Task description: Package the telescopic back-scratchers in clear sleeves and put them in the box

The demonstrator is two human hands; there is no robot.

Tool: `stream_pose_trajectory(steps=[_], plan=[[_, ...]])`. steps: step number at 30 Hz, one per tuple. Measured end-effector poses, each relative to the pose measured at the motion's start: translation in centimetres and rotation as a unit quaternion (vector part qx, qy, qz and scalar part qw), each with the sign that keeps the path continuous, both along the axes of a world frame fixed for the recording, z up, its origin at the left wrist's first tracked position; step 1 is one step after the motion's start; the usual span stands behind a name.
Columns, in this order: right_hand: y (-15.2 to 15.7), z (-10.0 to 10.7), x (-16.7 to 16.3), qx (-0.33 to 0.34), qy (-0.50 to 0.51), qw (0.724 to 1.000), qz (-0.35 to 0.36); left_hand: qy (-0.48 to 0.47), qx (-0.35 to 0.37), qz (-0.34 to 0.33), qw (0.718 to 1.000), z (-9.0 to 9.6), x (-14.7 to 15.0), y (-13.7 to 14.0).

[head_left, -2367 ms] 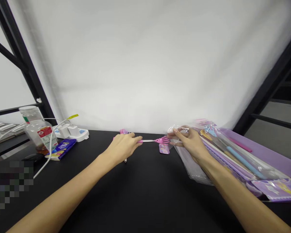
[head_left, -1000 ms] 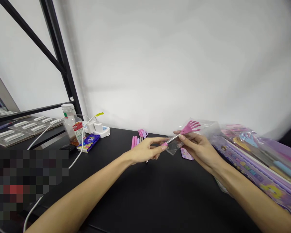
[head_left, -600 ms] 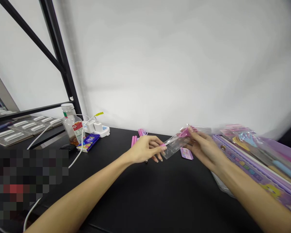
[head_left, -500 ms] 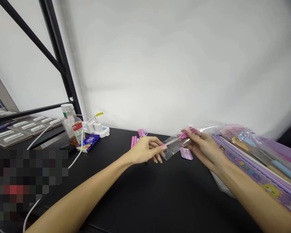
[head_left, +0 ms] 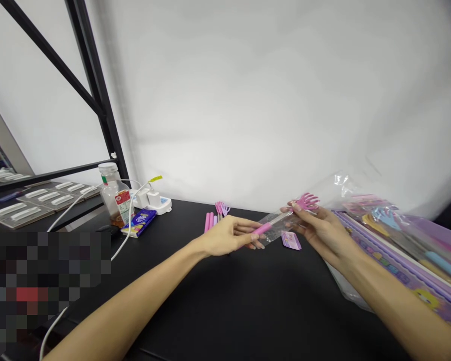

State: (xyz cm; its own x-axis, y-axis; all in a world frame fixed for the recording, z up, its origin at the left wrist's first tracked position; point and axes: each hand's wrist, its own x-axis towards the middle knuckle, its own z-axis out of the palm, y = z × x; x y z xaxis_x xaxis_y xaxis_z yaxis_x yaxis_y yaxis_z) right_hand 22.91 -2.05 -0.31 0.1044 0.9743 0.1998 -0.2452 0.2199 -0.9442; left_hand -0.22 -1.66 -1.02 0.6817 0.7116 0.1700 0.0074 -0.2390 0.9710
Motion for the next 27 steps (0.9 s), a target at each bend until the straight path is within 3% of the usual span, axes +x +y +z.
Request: stream_pose_trajectory(steps=[2, 7, 12, 20, 24, 27], plan=[[0.0, -0.1, 0.1, -0.014, 0.003, 1.000, 0.006, 0.000, -0.001, 0.002, 1.000, 0.1, 0.0, -0.1], [-0.5, -0.2, -0.8, -0.020, -0.020, 0.998, 0.050, 0.036, 0.052, 0.110, 0.992, -0.2, 0.2, -0.5], [-0.2, -0.3, -0.8, 0.002, -0.016, 0.999, 0.043, 0.011, 0.004, 0.000, 1.000, 0.2, -0.5, 0.0], [-0.9, -0.2, -1.8, 0.003, -0.049, 0.996, 0.076, 0.049, 0.037, 0.103, 0.993, -1.3, 0.7, -0.4], [-0.3, -0.2, -1.6, -0.016, -0.017, 0.998, 0.050, 0.037, 0.065, 0.091, 0.993, -0.8, 0.3, -0.6], [0.6, -0.2, -0.5, -0.036, 0.011, 0.999, 0.021, 0.014, 0.144, 0.024, 0.989, 0.4, -0.6, -0.6]])
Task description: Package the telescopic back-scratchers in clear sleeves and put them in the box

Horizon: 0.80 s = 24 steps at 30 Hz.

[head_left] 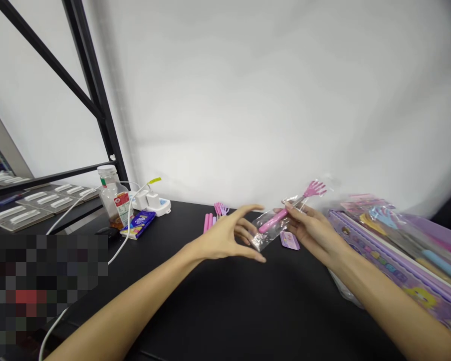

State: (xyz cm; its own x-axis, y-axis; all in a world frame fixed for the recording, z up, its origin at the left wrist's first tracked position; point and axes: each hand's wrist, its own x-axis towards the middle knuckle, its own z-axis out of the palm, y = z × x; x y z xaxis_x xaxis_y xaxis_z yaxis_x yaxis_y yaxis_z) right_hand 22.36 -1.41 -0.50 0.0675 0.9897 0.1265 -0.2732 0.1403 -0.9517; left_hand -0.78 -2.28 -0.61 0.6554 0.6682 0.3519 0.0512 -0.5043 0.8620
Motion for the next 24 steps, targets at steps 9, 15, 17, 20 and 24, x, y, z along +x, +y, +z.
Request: stream_pose_trajectory(steps=[9, 15, 17, 20, 24], plan=[[-0.5, -0.2, -0.6, -0.043, -0.050, 0.994, 0.089, -0.007, 0.166, 0.060, 0.984, 0.0, 0.9, -0.8], [-1.0, 0.0, -1.5, -0.007, -0.078, 0.994, 0.074, -0.064, -0.088, 0.060, 0.992, -1.5, 1.6, -0.5], [-1.1, 0.1, -1.3, -0.008, -0.085, 0.994, 0.074, -0.058, -0.157, 0.047, 0.985, -1.6, 1.6, -0.5], [-1.3, 0.4, -0.9, -0.012, -0.123, 0.989, 0.079, -0.022, -0.122, 0.053, 0.991, -1.3, 1.5, -0.6], [-2.2, 0.7, -0.9, -0.036, -0.205, 0.968, 0.138, -0.045, -0.009, 0.123, 0.991, -0.4, 1.2, -0.3]])
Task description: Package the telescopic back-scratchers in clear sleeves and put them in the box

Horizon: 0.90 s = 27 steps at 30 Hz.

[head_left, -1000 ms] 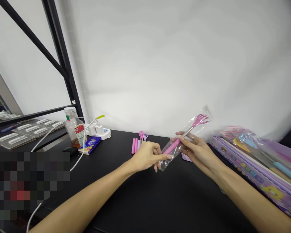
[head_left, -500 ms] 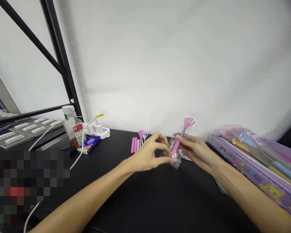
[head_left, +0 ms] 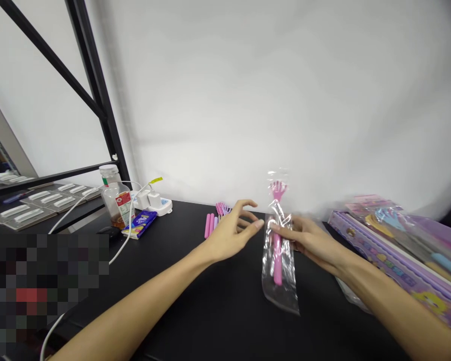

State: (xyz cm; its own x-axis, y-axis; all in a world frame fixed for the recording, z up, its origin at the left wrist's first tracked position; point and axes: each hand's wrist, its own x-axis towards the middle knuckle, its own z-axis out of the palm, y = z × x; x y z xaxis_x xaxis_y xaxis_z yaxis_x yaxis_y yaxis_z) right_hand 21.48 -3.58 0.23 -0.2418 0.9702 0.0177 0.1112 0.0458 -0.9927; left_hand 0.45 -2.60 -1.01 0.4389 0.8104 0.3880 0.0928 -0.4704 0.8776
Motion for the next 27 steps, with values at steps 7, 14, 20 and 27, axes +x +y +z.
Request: stream_pose_trajectory(steps=[7, 14, 20, 27], plan=[[-1.1, -1.1, -0.8, -0.058, -0.139, 0.982, 0.115, -0.048, 0.002, 0.030, 0.998, -0.3, -0.2, 0.9], [-1.6, -1.4, -1.0, -0.073, -0.159, 0.964, 0.202, -0.076, -0.053, 0.053, 0.994, -0.8, -0.3, 1.6], [0.8, 0.1, 2.7, 0.132, -0.271, 0.953, 0.015, -0.059, -0.077, 0.056, 0.994, -1.1, -0.8, 2.3], [3.4, -2.8, 7.8, 0.235, -0.468, 0.851, -0.043, -0.007, -0.094, -0.038, 0.995, -2.1, -0.3, 1.7]])
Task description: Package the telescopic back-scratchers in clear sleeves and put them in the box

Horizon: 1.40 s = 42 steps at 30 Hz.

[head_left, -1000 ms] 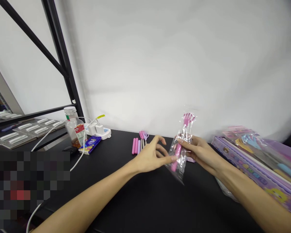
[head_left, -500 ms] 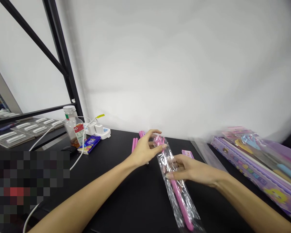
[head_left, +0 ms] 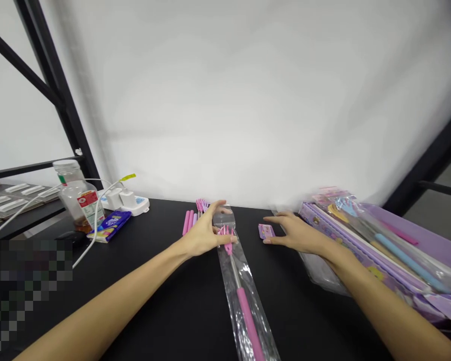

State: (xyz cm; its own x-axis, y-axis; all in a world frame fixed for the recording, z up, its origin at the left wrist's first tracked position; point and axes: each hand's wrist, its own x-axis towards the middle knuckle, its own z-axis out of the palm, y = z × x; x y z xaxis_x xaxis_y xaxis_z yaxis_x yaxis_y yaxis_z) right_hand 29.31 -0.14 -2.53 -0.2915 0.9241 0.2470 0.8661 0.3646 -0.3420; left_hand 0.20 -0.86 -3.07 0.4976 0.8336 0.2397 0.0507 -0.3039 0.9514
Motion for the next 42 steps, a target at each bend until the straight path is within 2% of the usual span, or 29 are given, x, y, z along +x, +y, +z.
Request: stream_pose_trajectory(steps=[5, 13, 15, 17, 21, 24, 27, 30, 32, 36, 39, 42], plan=[[0.7, -1.0, 0.3, -0.008, -0.015, 0.998, 0.056, 0.035, 0.005, -0.026, 0.999, -0.4, 0.3, -0.4], [0.1, 0.3, 0.1, 0.064, -0.025, 0.997, 0.044, 0.048, -0.003, -0.039, 0.998, -0.8, 0.3, -0.4], [0.0, 0.6, -0.2, 0.061, 0.030, 0.996, 0.051, 0.048, -0.002, -0.043, 0.998, -0.7, 0.4, -0.5], [-0.2, 0.8, -0.8, 0.036, 0.125, 0.990, 0.047, 0.048, 0.004, -0.047, 0.998, -0.6, 0.5, -0.5], [-1.2, 1.7, -2.8, 0.001, 0.312, 0.949, 0.044, 0.055, 0.014, -0.052, 0.997, -0.4, 0.7, -0.7], [-2.1, 2.9, -4.4, -0.004, 0.362, 0.930, 0.068, 0.069, 0.025, -0.062, 0.995, -0.1, 0.8, -1.0], [-2.6, 4.1, -5.8, -0.005, 0.296, 0.950, 0.098, 0.064, 0.031, -0.086, 0.994, 0.2, 1.0, -1.3], [-2.2, 4.6, -6.7, 0.049, 0.225, 0.969, 0.085, 0.052, 0.028, -0.104, 0.993, 0.1, 1.0, -1.5], [-1.9, 4.6, -7.0, 0.062, 0.227, 0.967, 0.096, 0.040, 0.024, -0.109, 0.993, 0.1, 1.0, -1.5], [-1.7, 4.5, -7.1, 0.004, 0.206, 0.969, 0.140, 0.013, 0.029, -0.111, 0.993, 0.1, 0.8, -1.6], [-1.9, 4.5, -7.1, 0.041, 0.169, 0.977, 0.120, 0.014, 0.038, -0.119, 0.992, 0.2, 0.8, -1.7], [-2.2, 4.5, -7.3, 0.065, 0.175, 0.975, 0.119, 0.013, 0.032, -0.129, 0.991, 0.3, 0.7, -1.7]])
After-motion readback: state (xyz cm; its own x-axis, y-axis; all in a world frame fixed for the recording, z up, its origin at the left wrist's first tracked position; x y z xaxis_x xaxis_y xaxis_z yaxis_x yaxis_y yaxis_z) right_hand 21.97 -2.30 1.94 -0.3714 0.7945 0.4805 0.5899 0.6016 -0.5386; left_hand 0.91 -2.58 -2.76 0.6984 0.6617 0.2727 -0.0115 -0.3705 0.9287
